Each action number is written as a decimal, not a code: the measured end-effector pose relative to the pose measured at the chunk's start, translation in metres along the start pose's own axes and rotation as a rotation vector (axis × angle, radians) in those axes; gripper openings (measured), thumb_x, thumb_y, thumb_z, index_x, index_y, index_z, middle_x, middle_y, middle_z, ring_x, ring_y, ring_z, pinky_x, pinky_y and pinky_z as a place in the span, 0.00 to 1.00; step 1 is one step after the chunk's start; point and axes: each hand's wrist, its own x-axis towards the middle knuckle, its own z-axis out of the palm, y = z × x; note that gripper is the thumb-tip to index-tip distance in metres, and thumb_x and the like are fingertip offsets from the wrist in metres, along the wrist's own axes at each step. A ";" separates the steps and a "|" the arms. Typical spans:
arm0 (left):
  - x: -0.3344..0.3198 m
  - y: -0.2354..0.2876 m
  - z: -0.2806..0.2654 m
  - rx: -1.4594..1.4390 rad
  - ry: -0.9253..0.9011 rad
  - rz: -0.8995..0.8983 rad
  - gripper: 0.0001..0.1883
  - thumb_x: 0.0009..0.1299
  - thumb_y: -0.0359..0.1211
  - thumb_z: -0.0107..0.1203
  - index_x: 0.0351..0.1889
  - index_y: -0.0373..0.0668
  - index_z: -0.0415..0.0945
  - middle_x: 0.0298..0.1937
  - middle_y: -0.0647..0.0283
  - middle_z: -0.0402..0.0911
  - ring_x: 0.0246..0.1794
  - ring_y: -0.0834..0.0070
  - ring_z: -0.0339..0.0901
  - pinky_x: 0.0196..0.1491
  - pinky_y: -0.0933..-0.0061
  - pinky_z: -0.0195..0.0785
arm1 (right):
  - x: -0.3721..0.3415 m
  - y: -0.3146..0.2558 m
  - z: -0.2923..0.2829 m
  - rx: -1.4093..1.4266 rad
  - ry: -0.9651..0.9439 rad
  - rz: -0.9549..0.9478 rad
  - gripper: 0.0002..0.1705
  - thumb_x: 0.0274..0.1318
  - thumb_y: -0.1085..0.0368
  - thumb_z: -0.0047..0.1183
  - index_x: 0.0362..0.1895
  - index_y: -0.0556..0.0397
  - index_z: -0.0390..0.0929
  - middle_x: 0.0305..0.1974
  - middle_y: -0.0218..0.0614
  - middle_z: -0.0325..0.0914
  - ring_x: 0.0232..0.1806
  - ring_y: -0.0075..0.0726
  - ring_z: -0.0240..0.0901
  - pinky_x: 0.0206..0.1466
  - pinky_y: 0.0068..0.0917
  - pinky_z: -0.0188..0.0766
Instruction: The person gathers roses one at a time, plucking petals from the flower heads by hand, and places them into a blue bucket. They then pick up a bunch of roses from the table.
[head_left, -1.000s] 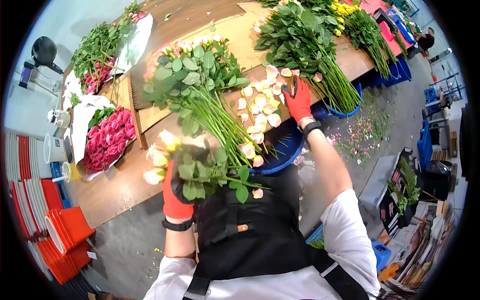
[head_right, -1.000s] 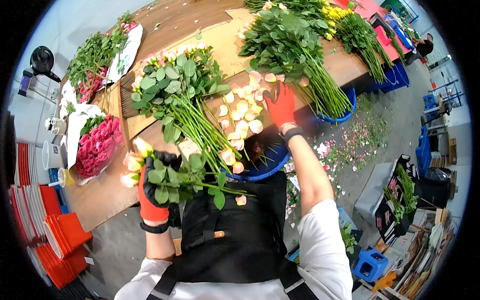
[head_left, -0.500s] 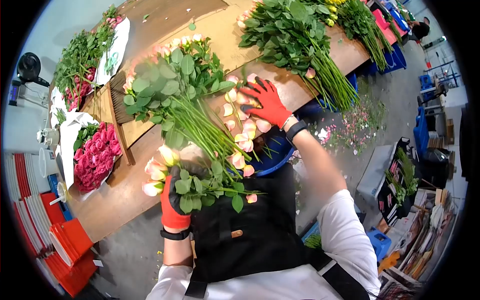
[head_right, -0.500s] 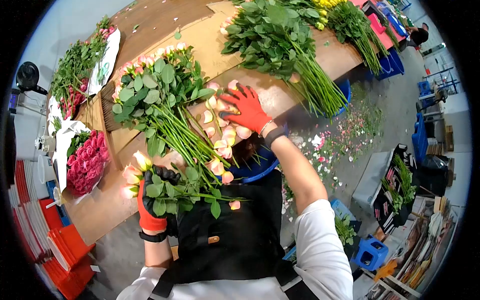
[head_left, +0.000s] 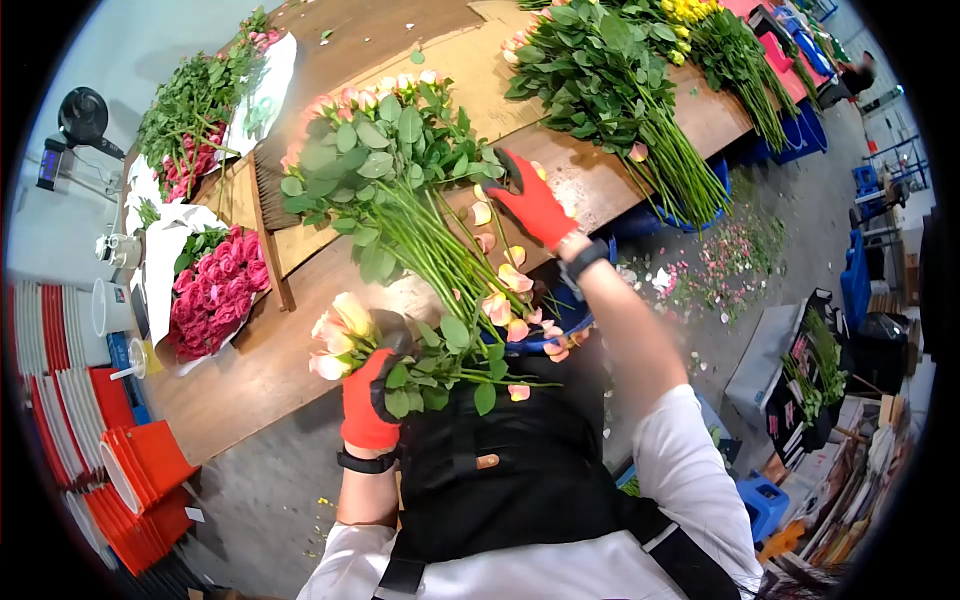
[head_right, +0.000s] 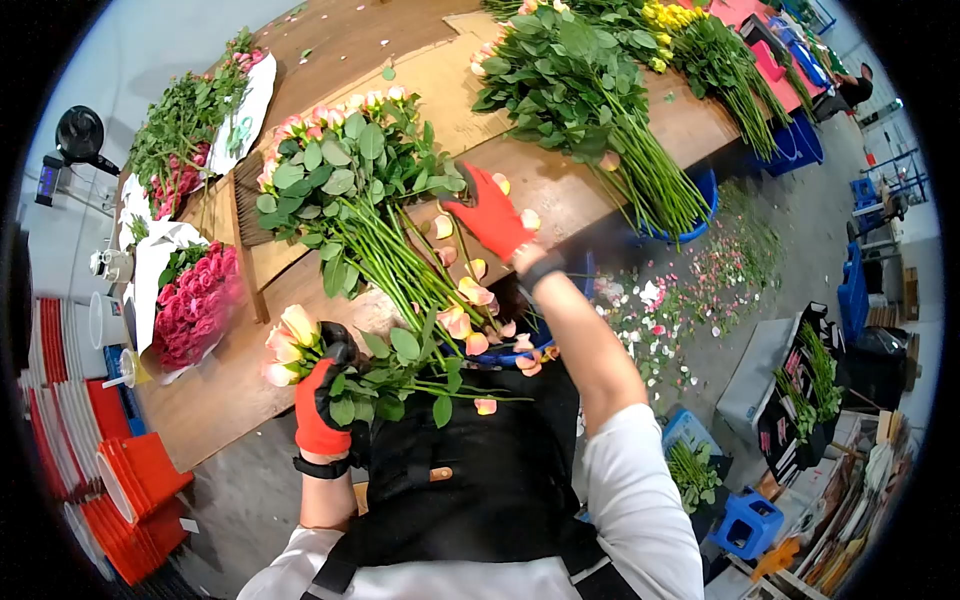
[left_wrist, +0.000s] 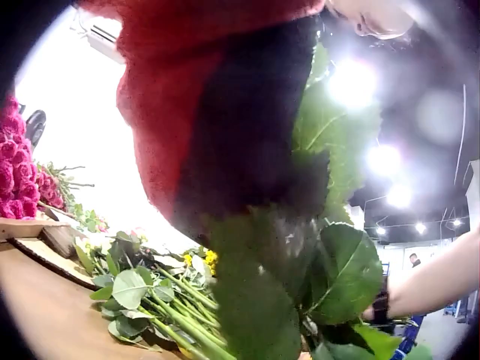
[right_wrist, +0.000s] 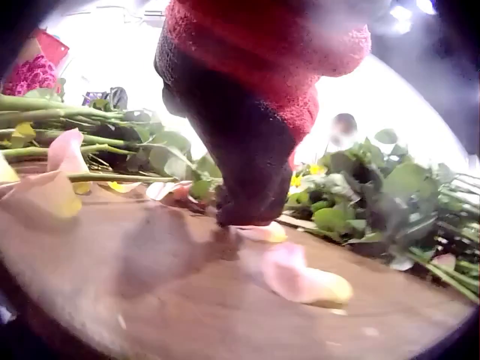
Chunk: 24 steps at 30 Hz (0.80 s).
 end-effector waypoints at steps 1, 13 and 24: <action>-0.002 0.005 0.006 -0.052 0.025 -0.017 0.06 0.76 0.31 0.48 0.44 0.39 0.72 0.38 0.67 0.71 0.37 0.77 0.68 0.44 0.73 0.64 | 0.010 -0.007 0.013 -0.207 0.022 0.023 0.39 0.48 0.57 0.66 0.64 0.52 0.67 0.61 0.46 0.70 0.57 0.53 0.70 0.60 0.41 0.67; -0.006 0.002 -0.017 0.261 0.097 0.113 0.08 0.75 0.33 0.51 0.46 0.41 0.73 0.33 0.70 0.72 0.32 0.79 0.69 0.37 0.75 0.64 | -0.116 -0.008 -0.033 -0.395 -0.030 0.171 0.26 0.49 0.64 0.61 0.54 0.50 0.72 0.49 0.49 0.77 0.45 0.62 0.76 0.46 0.48 0.75; 0.020 0.027 0.014 -0.267 0.075 0.003 0.18 0.79 0.36 0.44 0.60 0.37 0.73 0.43 0.70 0.74 0.40 0.83 0.71 0.44 0.81 0.65 | -0.221 -0.083 -0.087 0.389 0.219 0.370 0.17 0.56 0.74 0.50 0.51 0.61 0.78 0.40 0.31 0.80 0.43 0.23 0.73 0.50 0.23 0.69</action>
